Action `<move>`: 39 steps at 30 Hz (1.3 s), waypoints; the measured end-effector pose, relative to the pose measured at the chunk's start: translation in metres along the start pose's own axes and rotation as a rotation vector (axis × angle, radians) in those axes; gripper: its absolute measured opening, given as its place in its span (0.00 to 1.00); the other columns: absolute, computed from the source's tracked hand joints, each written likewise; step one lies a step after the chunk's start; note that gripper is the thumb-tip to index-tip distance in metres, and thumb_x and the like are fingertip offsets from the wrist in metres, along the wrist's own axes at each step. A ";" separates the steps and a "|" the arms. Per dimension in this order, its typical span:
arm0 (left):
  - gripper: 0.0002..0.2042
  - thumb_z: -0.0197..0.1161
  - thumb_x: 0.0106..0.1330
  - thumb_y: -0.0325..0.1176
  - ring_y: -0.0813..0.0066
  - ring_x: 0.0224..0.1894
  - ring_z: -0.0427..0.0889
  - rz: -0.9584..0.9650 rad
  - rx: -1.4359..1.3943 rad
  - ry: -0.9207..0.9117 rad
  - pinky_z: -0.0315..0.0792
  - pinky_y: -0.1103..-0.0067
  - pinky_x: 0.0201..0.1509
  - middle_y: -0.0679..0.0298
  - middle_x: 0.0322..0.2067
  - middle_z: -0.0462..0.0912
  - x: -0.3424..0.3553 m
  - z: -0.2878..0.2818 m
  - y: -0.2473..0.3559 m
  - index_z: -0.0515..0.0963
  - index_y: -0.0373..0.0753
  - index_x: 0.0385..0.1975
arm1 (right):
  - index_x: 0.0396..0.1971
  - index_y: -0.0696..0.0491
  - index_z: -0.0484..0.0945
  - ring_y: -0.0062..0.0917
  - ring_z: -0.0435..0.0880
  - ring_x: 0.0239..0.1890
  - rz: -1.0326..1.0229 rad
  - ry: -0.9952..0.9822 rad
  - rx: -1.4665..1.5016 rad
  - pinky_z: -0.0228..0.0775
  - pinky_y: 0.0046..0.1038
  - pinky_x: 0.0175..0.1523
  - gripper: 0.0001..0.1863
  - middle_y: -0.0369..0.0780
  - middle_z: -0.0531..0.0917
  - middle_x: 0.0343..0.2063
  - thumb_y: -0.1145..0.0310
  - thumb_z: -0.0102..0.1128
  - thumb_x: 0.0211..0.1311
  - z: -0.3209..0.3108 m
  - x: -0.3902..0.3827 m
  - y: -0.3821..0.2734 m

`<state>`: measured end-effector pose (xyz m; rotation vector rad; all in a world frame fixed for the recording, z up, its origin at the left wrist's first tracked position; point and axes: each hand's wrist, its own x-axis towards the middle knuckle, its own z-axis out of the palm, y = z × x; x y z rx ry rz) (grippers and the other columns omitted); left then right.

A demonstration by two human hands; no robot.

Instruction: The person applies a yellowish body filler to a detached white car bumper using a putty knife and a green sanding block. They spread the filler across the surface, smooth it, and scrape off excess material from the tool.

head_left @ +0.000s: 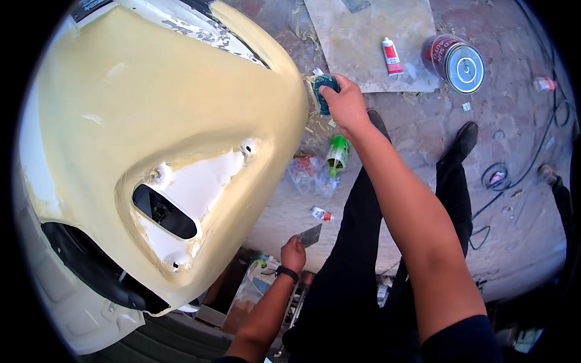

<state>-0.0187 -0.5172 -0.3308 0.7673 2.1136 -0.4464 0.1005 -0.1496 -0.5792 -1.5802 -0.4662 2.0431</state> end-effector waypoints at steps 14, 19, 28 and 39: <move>0.11 0.55 0.76 0.33 0.33 0.41 0.83 -0.065 -0.009 -0.066 0.76 0.52 0.44 0.39 0.34 0.84 -0.004 0.017 -0.005 0.80 0.31 0.41 | 0.51 0.60 0.84 0.38 0.89 0.42 0.000 -0.131 -0.052 0.78 0.36 0.52 0.17 0.49 0.89 0.41 0.68 0.63 0.66 0.038 -0.040 -0.041; 0.10 0.55 0.76 0.33 0.33 0.41 0.83 -0.066 -0.012 -0.051 0.76 0.52 0.43 0.39 0.34 0.84 -0.006 0.007 0.004 0.79 0.31 0.40 | 0.49 0.62 0.85 0.30 0.88 0.39 0.003 -0.082 -0.026 0.78 0.32 0.49 0.16 0.47 0.90 0.36 0.70 0.65 0.64 0.001 -0.010 -0.024; 0.13 0.55 0.75 0.33 0.36 0.43 0.86 -0.111 -0.010 -0.109 0.80 0.52 0.47 0.39 0.38 0.86 -0.001 0.009 0.000 0.82 0.32 0.49 | 0.48 0.60 0.85 0.46 0.89 0.47 -0.169 0.073 -0.264 0.78 0.40 0.55 0.16 0.52 0.89 0.43 0.67 0.63 0.64 0.043 0.002 -0.033; 0.09 0.55 0.74 0.32 0.34 0.39 0.84 -0.037 -0.040 -0.070 0.78 0.49 0.43 0.40 0.34 0.85 -0.007 0.021 0.018 0.80 0.34 0.40 | 0.48 0.56 0.85 0.39 0.87 0.48 -0.486 -0.371 -0.311 0.78 0.34 0.55 0.13 0.44 0.87 0.44 0.76 0.62 0.65 0.002 -0.069 -0.085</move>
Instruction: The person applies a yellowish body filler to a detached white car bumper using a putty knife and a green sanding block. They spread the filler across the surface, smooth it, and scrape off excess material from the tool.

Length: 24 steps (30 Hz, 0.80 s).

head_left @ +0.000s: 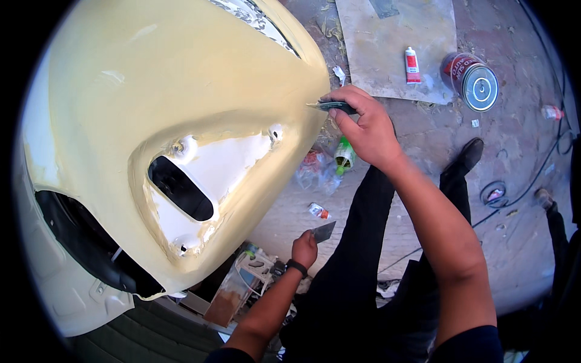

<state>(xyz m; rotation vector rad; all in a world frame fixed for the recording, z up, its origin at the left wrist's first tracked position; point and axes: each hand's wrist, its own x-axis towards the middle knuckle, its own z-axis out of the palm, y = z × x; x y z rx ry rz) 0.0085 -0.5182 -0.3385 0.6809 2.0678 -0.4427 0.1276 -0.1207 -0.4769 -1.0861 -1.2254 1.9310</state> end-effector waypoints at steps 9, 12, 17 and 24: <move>0.08 0.55 0.74 0.32 0.34 0.39 0.84 -0.003 -0.023 0.045 0.77 0.49 0.42 0.40 0.34 0.85 -0.006 0.004 -0.010 0.79 0.35 0.39 | 0.42 0.46 0.86 0.38 0.83 0.47 -0.533 -0.033 -0.418 0.74 0.40 0.54 0.16 0.34 0.85 0.42 0.78 0.66 0.53 0.012 0.014 -0.011; 0.08 0.55 0.74 0.32 0.34 0.39 0.84 -0.012 -0.002 0.023 0.77 0.49 0.42 0.40 0.33 0.84 -0.010 0.011 -0.015 0.79 0.35 0.39 | 0.41 0.46 0.85 0.38 0.82 0.46 -0.506 -0.075 -0.475 0.74 0.39 0.54 0.13 0.34 0.84 0.41 0.75 0.67 0.54 0.012 -0.002 -0.008; 0.08 0.55 0.75 0.32 0.34 0.38 0.84 -0.012 0.009 0.015 0.77 0.49 0.42 0.39 0.33 0.84 -0.014 0.014 -0.014 0.79 0.35 0.38 | 0.48 0.52 0.85 0.36 0.86 0.45 -0.115 -0.180 -0.132 0.76 0.35 0.52 0.13 0.39 0.87 0.43 0.73 0.63 0.63 -0.009 -0.022 -0.008; 0.10 0.55 0.75 0.33 0.35 0.39 0.85 -0.025 0.024 0.023 0.78 0.50 0.42 0.40 0.34 0.85 -0.009 0.013 -0.019 0.81 0.35 0.43 | 0.51 0.58 0.83 0.22 0.85 0.37 0.302 0.140 0.078 0.78 0.30 0.46 0.15 0.40 0.88 0.36 0.71 0.63 0.67 -0.016 -0.016 0.060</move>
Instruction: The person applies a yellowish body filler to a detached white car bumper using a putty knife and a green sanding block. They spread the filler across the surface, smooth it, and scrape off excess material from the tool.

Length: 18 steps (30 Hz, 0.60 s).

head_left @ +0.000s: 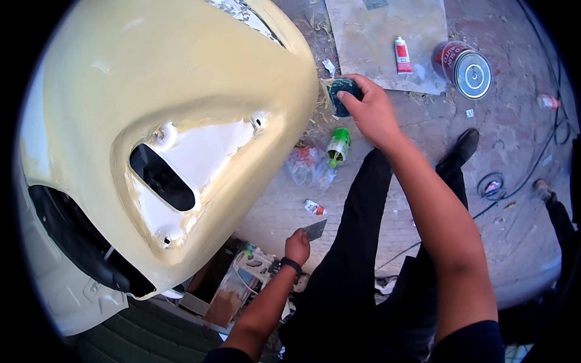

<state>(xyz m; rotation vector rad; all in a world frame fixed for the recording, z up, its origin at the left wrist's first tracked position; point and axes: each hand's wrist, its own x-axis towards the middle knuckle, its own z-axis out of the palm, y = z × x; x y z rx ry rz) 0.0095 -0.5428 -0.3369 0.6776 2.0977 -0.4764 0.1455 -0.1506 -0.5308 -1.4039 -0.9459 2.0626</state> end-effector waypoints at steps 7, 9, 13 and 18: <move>0.10 0.55 0.75 0.33 0.34 0.40 0.84 -0.030 0.017 -0.019 0.77 0.50 0.42 0.39 0.34 0.85 -0.001 0.001 0.000 0.81 0.33 0.44 | 0.53 0.60 0.83 0.21 0.83 0.37 0.371 0.212 0.317 0.77 0.28 0.44 0.15 0.37 0.86 0.38 0.76 0.64 0.68 0.030 0.046 0.044; 0.11 0.55 0.75 0.33 0.34 0.40 0.85 -0.030 0.022 -0.022 0.78 0.50 0.43 0.40 0.35 0.85 -0.001 0.003 -0.006 0.82 0.34 0.46 | 0.54 0.61 0.82 0.22 0.84 0.38 0.342 0.217 0.324 0.78 0.30 0.44 0.17 0.39 0.87 0.38 0.76 0.64 0.66 0.034 0.058 0.055; 0.12 0.56 0.75 0.33 0.34 0.41 0.85 -0.034 0.030 -0.036 0.79 0.51 0.44 0.39 0.36 0.86 0.002 0.004 -0.010 0.82 0.34 0.48 | 0.56 0.62 0.82 0.23 0.85 0.39 0.326 0.197 0.448 0.78 0.30 0.45 0.19 0.41 0.88 0.39 0.75 0.63 0.66 0.047 0.071 0.065; 0.13 0.56 0.75 0.33 0.35 0.42 0.85 -0.076 0.046 -0.059 0.80 0.51 0.46 0.38 0.38 0.86 0.003 0.013 -0.018 0.82 0.34 0.49 | 0.55 0.61 0.83 0.24 0.85 0.41 0.233 0.153 0.381 0.77 0.30 0.48 0.17 0.42 0.88 0.40 0.75 0.62 0.68 0.057 0.035 0.030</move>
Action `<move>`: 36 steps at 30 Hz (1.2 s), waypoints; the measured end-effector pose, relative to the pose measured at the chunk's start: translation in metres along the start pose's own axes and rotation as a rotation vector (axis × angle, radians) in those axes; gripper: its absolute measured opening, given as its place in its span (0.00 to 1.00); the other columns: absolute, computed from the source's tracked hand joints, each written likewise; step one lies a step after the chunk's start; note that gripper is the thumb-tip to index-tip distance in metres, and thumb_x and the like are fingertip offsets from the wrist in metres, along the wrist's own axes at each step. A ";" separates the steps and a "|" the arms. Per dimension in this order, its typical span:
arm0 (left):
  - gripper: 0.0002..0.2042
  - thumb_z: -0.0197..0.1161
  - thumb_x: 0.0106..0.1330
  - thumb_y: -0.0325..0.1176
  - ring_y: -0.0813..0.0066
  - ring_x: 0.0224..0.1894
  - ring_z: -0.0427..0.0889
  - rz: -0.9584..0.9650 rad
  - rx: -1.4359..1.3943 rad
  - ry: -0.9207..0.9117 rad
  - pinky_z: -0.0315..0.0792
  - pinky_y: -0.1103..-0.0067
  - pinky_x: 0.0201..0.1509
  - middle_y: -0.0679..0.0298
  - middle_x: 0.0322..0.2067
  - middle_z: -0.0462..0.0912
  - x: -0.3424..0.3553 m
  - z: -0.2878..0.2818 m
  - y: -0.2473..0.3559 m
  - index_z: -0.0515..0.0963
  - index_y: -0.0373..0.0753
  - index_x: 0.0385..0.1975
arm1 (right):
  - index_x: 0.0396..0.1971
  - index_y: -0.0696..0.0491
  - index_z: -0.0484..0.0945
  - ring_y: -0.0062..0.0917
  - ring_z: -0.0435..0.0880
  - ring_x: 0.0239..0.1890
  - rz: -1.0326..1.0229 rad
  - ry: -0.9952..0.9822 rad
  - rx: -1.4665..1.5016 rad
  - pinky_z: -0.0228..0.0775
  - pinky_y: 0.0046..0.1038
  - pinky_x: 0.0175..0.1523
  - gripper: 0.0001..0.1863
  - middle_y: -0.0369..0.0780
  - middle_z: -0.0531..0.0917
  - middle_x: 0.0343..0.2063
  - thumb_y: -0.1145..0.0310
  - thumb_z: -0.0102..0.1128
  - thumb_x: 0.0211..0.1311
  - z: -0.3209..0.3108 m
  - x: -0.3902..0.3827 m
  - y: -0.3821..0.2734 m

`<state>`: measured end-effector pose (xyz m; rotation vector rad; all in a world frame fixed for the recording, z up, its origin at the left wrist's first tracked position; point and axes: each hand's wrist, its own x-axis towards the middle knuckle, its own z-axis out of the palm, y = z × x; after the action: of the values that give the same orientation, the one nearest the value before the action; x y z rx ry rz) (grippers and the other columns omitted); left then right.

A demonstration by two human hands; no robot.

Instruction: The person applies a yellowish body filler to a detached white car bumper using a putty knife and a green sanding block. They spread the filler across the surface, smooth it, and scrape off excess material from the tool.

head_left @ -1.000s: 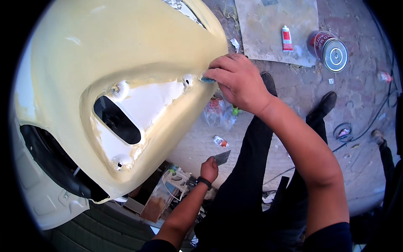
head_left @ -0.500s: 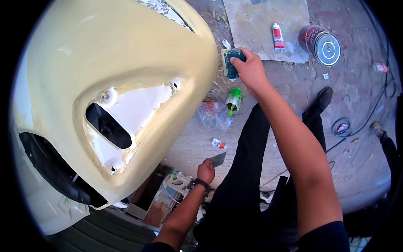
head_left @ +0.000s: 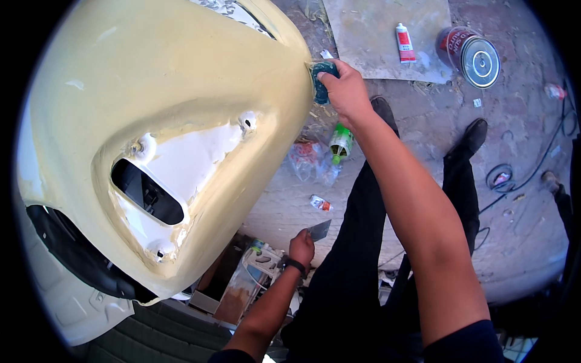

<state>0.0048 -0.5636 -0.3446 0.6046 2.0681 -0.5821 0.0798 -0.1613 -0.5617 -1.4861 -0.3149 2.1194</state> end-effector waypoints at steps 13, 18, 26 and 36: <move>0.11 0.55 0.75 0.32 0.35 0.42 0.84 0.078 0.033 -0.007 0.78 0.51 0.46 0.39 0.36 0.85 0.010 -0.008 0.011 0.81 0.33 0.44 | 0.52 0.60 0.82 0.24 0.86 0.45 -0.080 -0.216 0.000 0.76 0.29 0.55 0.14 0.41 0.88 0.43 0.71 0.63 0.69 0.030 -0.150 -0.036; 0.11 0.55 0.75 0.32 0.34 0.42 0.84 0.088 0.041 0.038 0.78 0.52 0.45 0.38 0.36 0.85 0.004 -0.025 0.017 0.81 0.31 0.42 | 0.55 0.61 0.80 0.18 0.84 0.43 0.139 -0.072 0.332 0.77 0.27 0.51 0.15 0.38 0.87 0.42 0.74 0.61 0.73 -0.010 -0.107 0.001; 0.13 0.56 0.74 0.32 0.34 0.41 0.85 0.113 0.043 0.074 0.79 0.50 0.46 0.38 0.37 0.86 0.014 -0.021 -0.001 0.81 0.31 0.48 | 0.58 0.59 0.79 0.18 0.84 0.42 0.208 0.071 0.250 0.77 0.25 0.48 0.17 0.35 0.86 0.42 0.76 0.62 0.72 -0.031 0.000 0.069; 0.14 0.56 0.74 0.33 0.35 0.41 0.86 0.041 0.121 0.042 0.79 0.51 0.46 0.38 0.37 0.86 0.014 -0.016 0.003 0.82 0.31 0.49 | 0.55 0.60 0.81 0.19 0.84 0.41 0.190 0.004 0.422 0.78 0.26 0.47 0.14 0.37 0.87 0.42 0.75 0.61 0.71 0.003 -0.067 0.036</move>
<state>-0.0099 -0.5489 -0.3488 0.7329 2.0650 -0.6795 0.0845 -0.2271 -0.5237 -1.3082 0.2734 2.1549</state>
